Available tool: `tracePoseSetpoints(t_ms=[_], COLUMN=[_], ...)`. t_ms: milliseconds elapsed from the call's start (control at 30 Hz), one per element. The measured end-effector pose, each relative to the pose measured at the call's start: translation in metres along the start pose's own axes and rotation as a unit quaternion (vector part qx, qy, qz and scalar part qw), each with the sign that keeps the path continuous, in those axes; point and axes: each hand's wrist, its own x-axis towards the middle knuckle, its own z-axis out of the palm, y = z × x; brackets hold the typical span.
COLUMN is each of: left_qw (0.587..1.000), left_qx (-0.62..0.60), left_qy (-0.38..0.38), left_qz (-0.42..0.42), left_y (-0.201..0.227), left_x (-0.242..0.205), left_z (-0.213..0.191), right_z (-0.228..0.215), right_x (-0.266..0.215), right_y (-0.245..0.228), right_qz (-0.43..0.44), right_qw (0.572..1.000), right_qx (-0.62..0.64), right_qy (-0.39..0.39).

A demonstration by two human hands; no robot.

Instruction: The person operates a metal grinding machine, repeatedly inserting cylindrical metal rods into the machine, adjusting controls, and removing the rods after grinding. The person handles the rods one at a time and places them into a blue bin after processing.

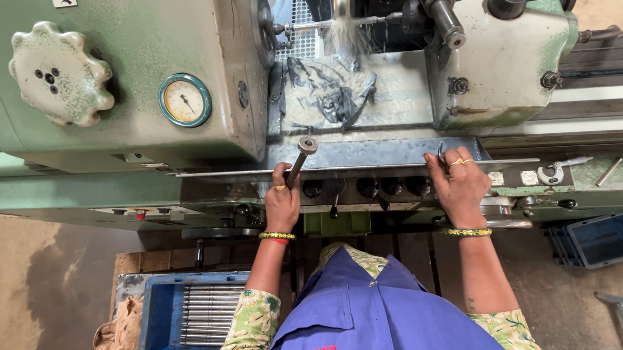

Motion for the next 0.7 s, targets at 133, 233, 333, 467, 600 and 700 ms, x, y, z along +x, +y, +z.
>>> tracePoseSetpoints(t_ms=[133,233,333,467,600,700], left_qw=[1.0,1.0,1.0,1.0,0.999,0.999], left_qx=[0.0,0.0,-0.002,0.008,0.01,0.006], left_qy=[0.013,0.016,0.016,0.018,0.018,0.031], left_qz=[0.005,0.0,-0.004,-0.02,-0.03,-0.022], left_y=[0.002,0.003,0.003,0.005,0.006,0.008], left_x=[-0.001,-0.001,-0.001,-0.002,-0.002,-0.003], left_z=[0.001,0.001,0.002,0.003,0.004,0.005], right_z=[0.0,0.0,0.0,0.0,0.0,0.0], right_x=[0.001,0.001,0.0,0.0,-0.001,0.0], right_y=[0.002,0.005,0.008,0.01,0.011,0.012], right_qz=[-0.009,-0.014,-0.019,-0.011,-0.012,-0.016], right_qw=[1.0,1.0,1.0,1.0,1.0,0.999], right_qx=[-0.001,0.008,0.011,0.004,0.009,0.018], right_qy=[0.0,-0.001,-0.006,-0.018,-0.02,-0.021])
